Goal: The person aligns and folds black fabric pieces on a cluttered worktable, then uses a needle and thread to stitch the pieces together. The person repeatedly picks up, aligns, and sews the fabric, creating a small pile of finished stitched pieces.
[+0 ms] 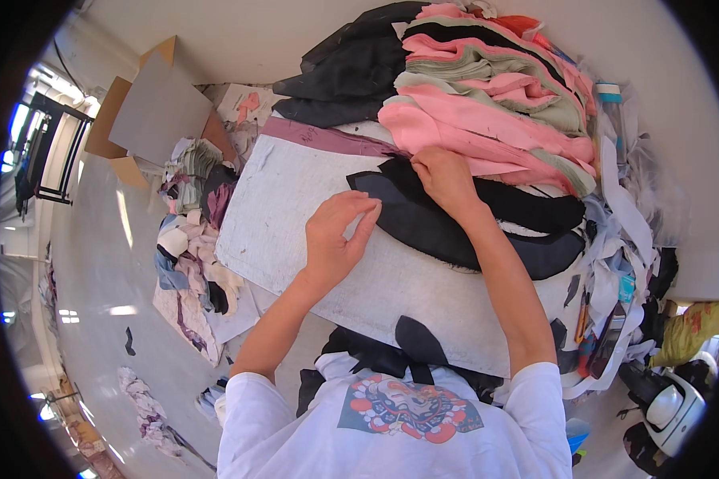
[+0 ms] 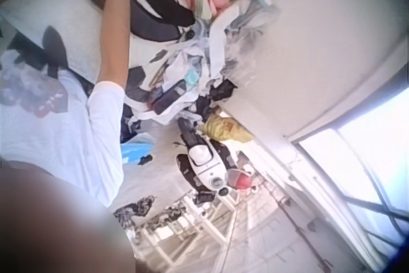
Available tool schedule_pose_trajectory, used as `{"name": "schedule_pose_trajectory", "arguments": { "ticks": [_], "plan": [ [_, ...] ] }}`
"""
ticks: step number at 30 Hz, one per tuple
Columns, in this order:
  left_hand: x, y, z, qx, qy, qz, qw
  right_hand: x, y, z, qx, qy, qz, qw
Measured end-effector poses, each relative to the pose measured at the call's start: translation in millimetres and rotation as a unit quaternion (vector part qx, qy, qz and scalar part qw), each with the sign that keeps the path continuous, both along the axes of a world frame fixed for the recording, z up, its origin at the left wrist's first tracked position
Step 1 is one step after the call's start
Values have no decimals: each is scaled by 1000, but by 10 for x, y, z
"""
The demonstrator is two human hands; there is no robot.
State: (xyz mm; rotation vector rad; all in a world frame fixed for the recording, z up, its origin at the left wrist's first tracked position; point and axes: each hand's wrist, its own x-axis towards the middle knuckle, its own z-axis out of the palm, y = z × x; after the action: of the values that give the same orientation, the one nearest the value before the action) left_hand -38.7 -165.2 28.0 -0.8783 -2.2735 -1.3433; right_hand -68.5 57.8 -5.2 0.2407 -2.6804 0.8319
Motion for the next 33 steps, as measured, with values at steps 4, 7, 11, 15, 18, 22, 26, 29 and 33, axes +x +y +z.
{"name": "schedule_pose_trajectory", "arguments": {
  "ticks": [4, 7, 11, 15, 18, 22, 26, 29, 33],
  "plan": [
    [-139, 140, 132, 83, -270, 13, 959, 27, 101, 134, -83, -8, -26, 996],
    [-344, 427, 247, 121, -400, -9, 908, 104, 130, 353, -103, 75, -38, 991],
    [-558, 837, 142, 173, -398, -72, 898, 265, 172, 595, -63, 134, 26, 989],
    [-618, 1042, 245, 205, -308, -111, 922, 279, 484, 601, -320, -14, 79, 944],
    [-608, 1074, 399, 234, -323, -124, 909, 464, 855, 537, -338, -136, 76, 928],
    [-640, 1046, 510, 258, -369, -94, 888, 995, 1670, 611, -267, -131, -17, 955],
    [-628, 956, 509, 290, -389, -108, 868, 1534, 2080, 1015, -294, -135, -134, 937],
    [-421, 666, 553, 284, -453, -67, 842, 1848, 1738, 1303, -317, -173, -123, 924],
    [-179, 169, 209, 195, -473, -18, 859, 2067, 1282, 1140, -309, -298, -115, 896]
  ]
}}
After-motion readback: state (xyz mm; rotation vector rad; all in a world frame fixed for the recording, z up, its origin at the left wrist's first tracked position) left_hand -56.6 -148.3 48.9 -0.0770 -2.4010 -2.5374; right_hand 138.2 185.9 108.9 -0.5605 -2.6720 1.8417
